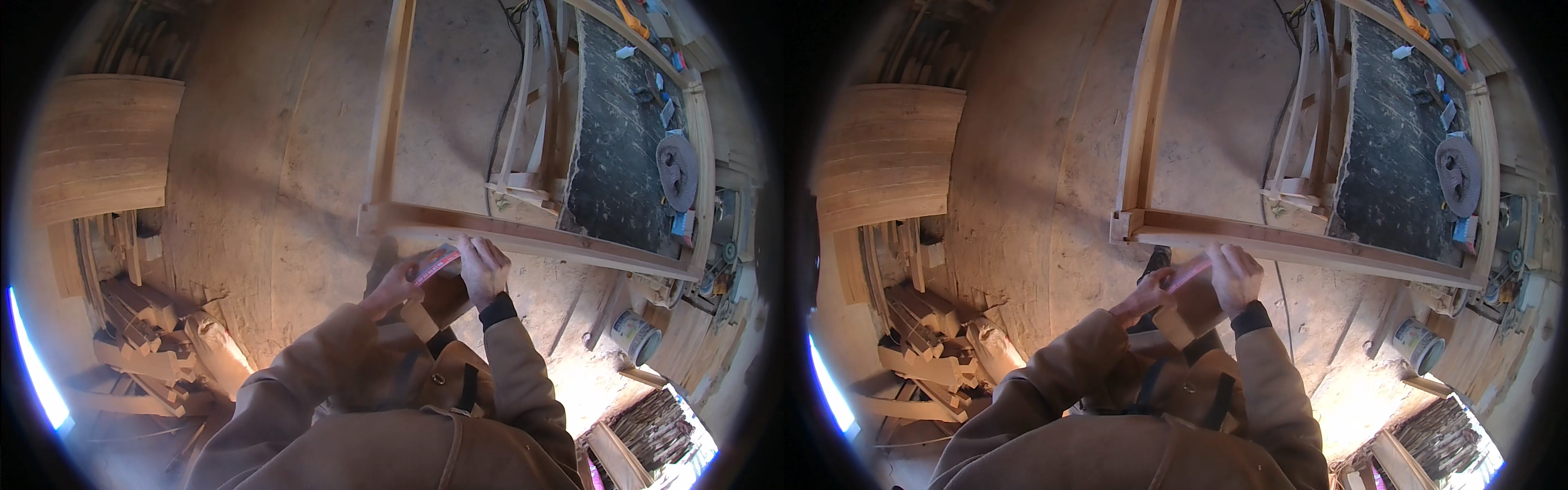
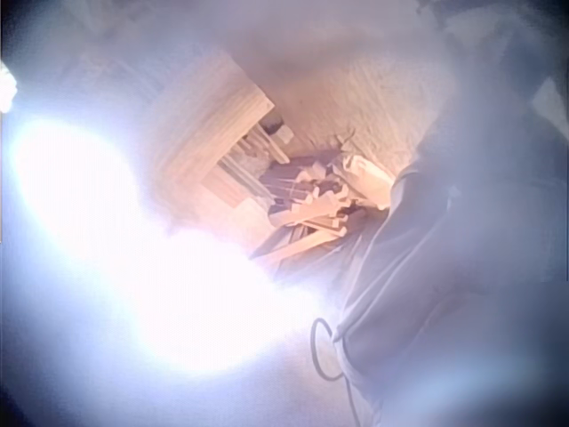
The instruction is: The person uses a yellow power drill to fasten a wooden frame on a workbench, then applies glue from a small bottle into the frame's joints. The person handles the frame and glue bottle while working in a cluttered workshop.
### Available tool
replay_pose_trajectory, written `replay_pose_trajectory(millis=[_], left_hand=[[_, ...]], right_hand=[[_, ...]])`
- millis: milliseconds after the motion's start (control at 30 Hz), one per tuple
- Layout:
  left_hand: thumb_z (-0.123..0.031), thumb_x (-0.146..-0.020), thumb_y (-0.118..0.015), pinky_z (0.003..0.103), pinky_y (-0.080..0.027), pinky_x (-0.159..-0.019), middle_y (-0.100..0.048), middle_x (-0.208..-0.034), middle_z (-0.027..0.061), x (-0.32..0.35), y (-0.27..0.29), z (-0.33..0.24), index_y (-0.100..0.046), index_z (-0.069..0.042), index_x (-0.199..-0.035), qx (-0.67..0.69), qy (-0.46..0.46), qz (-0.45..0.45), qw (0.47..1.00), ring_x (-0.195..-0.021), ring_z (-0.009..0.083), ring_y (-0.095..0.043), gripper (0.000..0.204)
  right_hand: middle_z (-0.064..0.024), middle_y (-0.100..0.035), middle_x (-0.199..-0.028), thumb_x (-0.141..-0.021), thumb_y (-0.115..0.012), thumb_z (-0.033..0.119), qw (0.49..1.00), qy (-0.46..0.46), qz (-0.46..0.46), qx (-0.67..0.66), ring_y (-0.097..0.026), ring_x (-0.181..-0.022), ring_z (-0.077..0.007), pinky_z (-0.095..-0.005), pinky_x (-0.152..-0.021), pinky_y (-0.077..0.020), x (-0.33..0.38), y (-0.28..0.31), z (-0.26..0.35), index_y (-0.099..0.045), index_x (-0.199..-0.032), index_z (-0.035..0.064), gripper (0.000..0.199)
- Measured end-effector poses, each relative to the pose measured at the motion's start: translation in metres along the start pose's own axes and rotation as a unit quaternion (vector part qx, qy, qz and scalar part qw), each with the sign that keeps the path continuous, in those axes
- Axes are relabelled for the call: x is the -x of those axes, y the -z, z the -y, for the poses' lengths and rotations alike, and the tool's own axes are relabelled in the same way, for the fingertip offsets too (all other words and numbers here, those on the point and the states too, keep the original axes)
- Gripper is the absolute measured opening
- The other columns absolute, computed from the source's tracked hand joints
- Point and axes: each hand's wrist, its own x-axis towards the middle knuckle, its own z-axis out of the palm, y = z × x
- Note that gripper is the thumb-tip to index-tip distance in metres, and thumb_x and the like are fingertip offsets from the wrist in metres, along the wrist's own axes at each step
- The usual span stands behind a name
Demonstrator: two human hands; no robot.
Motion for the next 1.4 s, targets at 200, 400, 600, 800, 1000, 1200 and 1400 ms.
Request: replay_pose_trajectory(millis=[200, 400, 600, 800, 1000, 1200, 1400], left_hand=[[-0.016, -0.060, -0.075, 0.033, -0.046, -0.077, -0.056, -0.089, 0.0078, 0.000, -0.005, 0.006, -0.058, 0.000, -0.110, 0.044, -0.052, -0.045, 0.997, -0.086, 0.0207, -0.056, 0.055], [-0.016, -0.061, -0.074, 0.031, -0.045, -0.076, -0.055, -0.087, 0.0060, 0.003, -0.006, 0.003, -0.058, 0.000, -0.108, 0.026, -0.044, -0.028, 0.998, -0.084, 0.0186, -0.056, 0.052], [-0.017, -0.060, -0.075, 0.034, -0.043, -0.099, -0.058, -0.125, 0.0171, 0.010, 0.001, -0.003, -0.047, 0.006, -0.141, 0.014, 0.012, 0.010, 1.000, -0.116, 0.0272, -0.056, 0.089], [-0.013, -0.063, -0.073, 0.031, -0.048, -0.074, -0.061, -0.089, 0.0086, 0.015, -0.002, 0.003, -0.059, 0.002, -0.116, 0.055, -0.032, -0.025, 0.998, -0.082, 0.0183, -0.061, 0.057], [-0.014, -0.062, -0.074, 0.033, -0.048, -0.079, -0.062, -0.096, 0.0108, 0.015, -0.001, 0.014, -0.059, 0.002, -0.119, 0.045, -0.023, -0.044, 0.998, -0.089, 0.0217, -0.060, 0.061], [-0.015, -0.062, -0.075, 0.033, -0.047, -0.084, -0.062, -0.099, 0.0107, 0.017, 0.001, 0.016, -0.059, 0.002, -0.121, 0.052, -0.010, -0.042, 0.998, -0.095, 0.0227, -0.060, 0.064], [-0.014, -0.062, -0.074, 0.034, -0.047, -0.085, -0.062, -0.100, 0.0109, 0.018, 0.002, 0.015, -0.057, 0.001, -0.124, 0.055, -0.004, -0.028, 0.998, -0.097, 0.0229, -0.060, 0.066]], right_hand=[[-0.0045, -0.056, -0.077, -0.077, -0.072, 0.002, 0.999, 0.027, 0.002, 0.041, -0.062, -0.072, -0.0223, -0.0356, -0.061, -0.0508, -0.002, -0.006, 0.003, -0.069, -0.107, 0.0070, 0.030], [-0.0030, -0.056, -0.076, -0.081, -0.070, 0.002, 0.995, 0.002, 0.010, 0.098, -0.061, -0.070, -0.0214, -0.0353, -0.062, -0.0507, 0.006, 0.005, -0.002, -0.069, -0.113, 0.0073, 0.033], [-0.0042, -0.061, -0.073, -0.092, -0.066, 0.013, 0.995, -0.013, 0.022, 0.096, -0.059, -0.062, -0.0210, -0.0366, -0.057, -0.0463, 0.028, 0.008, 0.007, -0.055, -0.142, 0.0085, 0.052], [-0.0044, -0.060, -0.065, -0.095, -0.064, 0.027, 0.984, -0.051, 0.102, 0.136, -0.058, -0.055, -0.0224, -0.0368, -0.056, -0.0443, 0.039, -0.006, 0.021, -0.038, -0.153, 0.0082, 0.067], [-0.0057, -0.062, -0.066, -0.097, -0.061, 0.033, 0.979, -0.062, 0.123, 0.150, -0.060, -0.058, -0.0235, -0.0391, -0.059, -0.0452, 0.041, -0.014, 0.024, -0.033, -0.156, 0.0141, 0.068], [-0.0071, -0.063, -0.068, -0.098, -0.059, 0.038, 0.979, -0.075, 0.130, 0.140, -0.062, -0.059, -0.0253, -0.0406, -0.063, -0.0466, 0.038, -0.016, 0.029, -0.027, -0.159, 0.0182, 0.072], [-0.0080, -0.064, -0.070, -0.098, -0.058, 0.040, 0.976, -0.089, 0.138, 0.142, -0.062, -0.059, -0.0250, -0.0396, -0.064, -0.0470, 0.040, -0.007, 0.029, -0.026, -0.159, 0.0180, 0.073]])
